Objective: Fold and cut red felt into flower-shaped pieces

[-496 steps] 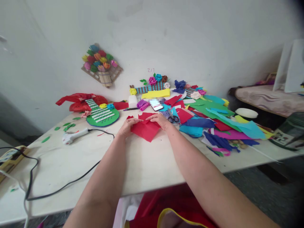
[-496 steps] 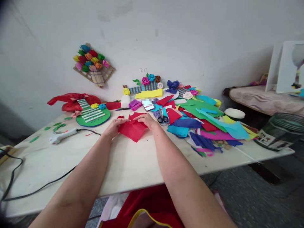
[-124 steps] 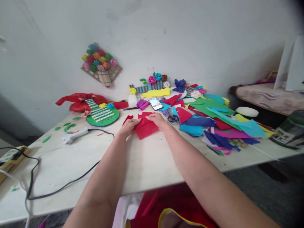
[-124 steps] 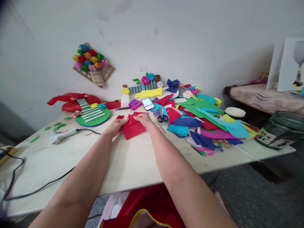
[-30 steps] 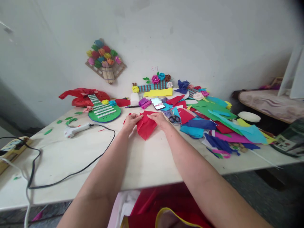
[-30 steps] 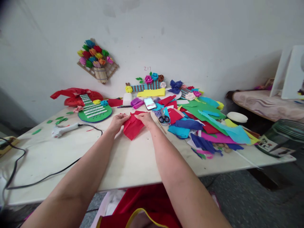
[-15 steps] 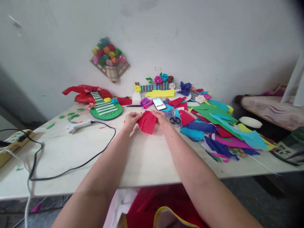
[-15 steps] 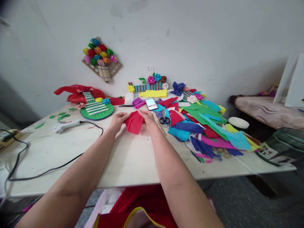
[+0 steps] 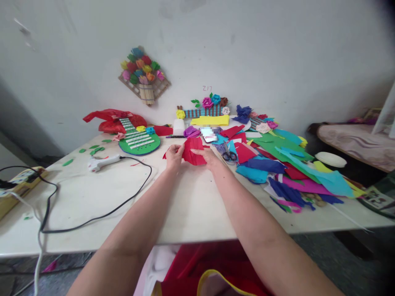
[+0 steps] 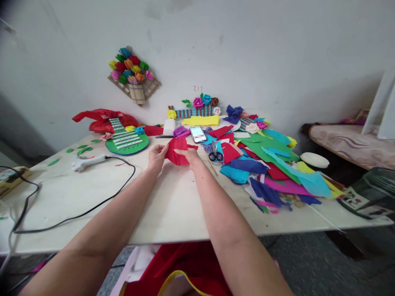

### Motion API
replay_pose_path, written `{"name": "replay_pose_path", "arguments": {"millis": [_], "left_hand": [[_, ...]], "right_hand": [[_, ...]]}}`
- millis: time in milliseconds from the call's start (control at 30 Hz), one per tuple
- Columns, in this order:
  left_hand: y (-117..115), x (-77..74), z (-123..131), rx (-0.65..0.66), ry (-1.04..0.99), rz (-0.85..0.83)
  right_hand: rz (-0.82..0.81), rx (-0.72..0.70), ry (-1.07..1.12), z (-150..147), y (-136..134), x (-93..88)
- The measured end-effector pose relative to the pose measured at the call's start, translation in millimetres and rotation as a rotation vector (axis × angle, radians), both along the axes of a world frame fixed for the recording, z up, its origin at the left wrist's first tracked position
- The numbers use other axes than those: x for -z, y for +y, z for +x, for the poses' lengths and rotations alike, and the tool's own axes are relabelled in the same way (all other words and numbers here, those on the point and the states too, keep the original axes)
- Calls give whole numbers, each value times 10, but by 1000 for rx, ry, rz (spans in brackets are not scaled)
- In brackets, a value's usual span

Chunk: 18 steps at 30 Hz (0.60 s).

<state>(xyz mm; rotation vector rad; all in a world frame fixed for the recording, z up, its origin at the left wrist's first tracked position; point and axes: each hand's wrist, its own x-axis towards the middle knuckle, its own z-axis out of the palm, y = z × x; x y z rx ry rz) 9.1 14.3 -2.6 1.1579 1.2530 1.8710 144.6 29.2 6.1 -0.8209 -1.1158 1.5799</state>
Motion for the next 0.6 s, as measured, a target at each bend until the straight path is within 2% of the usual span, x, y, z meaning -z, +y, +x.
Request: {"name": "replay_pose_path", "arguments": {"millis": [100, 200, 400, 500, 600], "left_hand": [[-27, 4, 23, 67, -23, -15], [-87, -43, 12, 216, -99, -48], [-134, -115, -146, 408, -152, -231], [-130, -90, -205, 421, -68, -270], [-116, -49, -204, 410, 38, -227]], "right_hand": [[4, 80, -27, -16, -1, -9], [9, 133, -42, -10, 37, 13], [36, 102, -59, 41, 84, 47], [24, 43, -100, 50, 59, 31], [16, -21, -149, 36, 26, 12]]}}
